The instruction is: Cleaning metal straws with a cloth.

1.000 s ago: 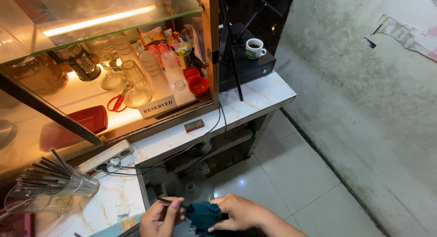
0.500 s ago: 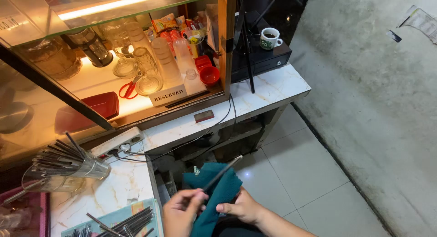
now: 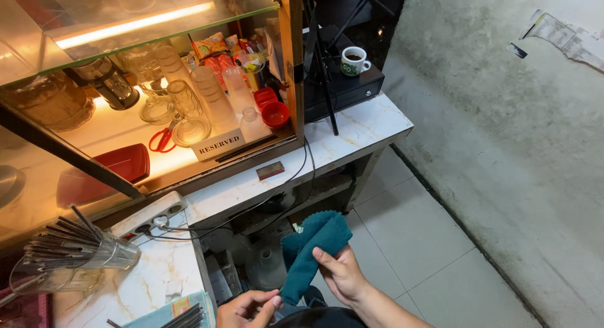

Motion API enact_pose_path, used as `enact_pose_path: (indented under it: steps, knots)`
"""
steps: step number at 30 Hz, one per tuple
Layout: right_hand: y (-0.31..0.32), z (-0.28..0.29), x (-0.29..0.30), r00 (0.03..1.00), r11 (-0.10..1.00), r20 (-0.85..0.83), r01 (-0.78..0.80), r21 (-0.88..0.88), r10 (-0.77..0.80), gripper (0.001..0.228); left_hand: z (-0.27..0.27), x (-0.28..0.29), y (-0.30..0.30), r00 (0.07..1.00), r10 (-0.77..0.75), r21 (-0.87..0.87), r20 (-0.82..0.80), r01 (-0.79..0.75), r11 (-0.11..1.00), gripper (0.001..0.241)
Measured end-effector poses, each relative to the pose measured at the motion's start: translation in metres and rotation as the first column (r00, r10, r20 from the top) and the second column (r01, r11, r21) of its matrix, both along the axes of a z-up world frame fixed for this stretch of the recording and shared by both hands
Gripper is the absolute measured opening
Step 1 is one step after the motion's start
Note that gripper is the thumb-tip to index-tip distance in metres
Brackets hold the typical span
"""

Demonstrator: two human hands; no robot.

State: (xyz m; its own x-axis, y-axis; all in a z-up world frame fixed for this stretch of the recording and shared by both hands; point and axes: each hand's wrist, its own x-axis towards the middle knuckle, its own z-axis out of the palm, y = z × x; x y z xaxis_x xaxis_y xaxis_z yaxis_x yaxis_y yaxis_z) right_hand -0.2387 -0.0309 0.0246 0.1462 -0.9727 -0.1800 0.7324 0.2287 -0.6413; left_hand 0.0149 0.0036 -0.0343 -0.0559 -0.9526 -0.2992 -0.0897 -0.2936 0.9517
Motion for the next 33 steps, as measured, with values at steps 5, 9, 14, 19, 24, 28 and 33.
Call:
enact_pose_path:
  steps: [5, 9, 14, 19, 24, 28, 33]
  knots:
    - [-0.017, -0.024, -0.028, 0.995, 0.995, 0.021, 0.101, 0.005, -0.101, 0.032, 0.056, 0.041, -0.001, 0.927, 0.157, -0.211, 0.34, -0.088, 0.973, 0.013]
    - [-0.017, -0.024, -0.066, 0.958, 0.996, -0.278, 0.055, -0.076, -0.074, 0.031, 0.026, 0.086, -0.009, 0.844, 0.346, -0.415, 0.409, -0.165, 0.895, 0.013]
    - [-0.004, 0.073, -0.024, 0.404, 0.554, -0.798, -0.576, -0.602, -0.447, 0.012, 0.094, 0.024, -0.005, 0.787, 0.236, -0.297, 0.57, -0.071, 0.952, 0.011]
    - [0.013, 0.053, 0.008, 0.445, 0.475, -0.873, -0.735, -0.484, -0.201, 0.013, 0.082, -0.002, -0.008, 0.82, -0.019, -0.391, 0.571, 0.293, 0.873, 0.017]
    - [0.008, 0.037, 0.005, 0.463, 0.457, -0.867, -0.741, -0.492, -0.182, 0.015, 0.056, 0.018, -0.009, 0.835, -0.091, -0.418, 0.542, 0.362, 0.833, 0.022]
    - [0.001, 0.027, 0.001, 0.479, 0.442, -0.861, -0.743, -0.503, -0.174, 0.017, 0.108, 0.031, -0.007, 0.861, -0.06, -0.195, 0.506, 0.182, 0.964, 0.016]
    - [-0.004, 0.034, -0.004, 0.396, 0.547, -0.918, -0.764, -0.341, -0.019, 0.019, 0.184, 0.055, -0.002, 0.901, 0.021, -0.476, 0.433, 0.208, 0.854, 0.012]
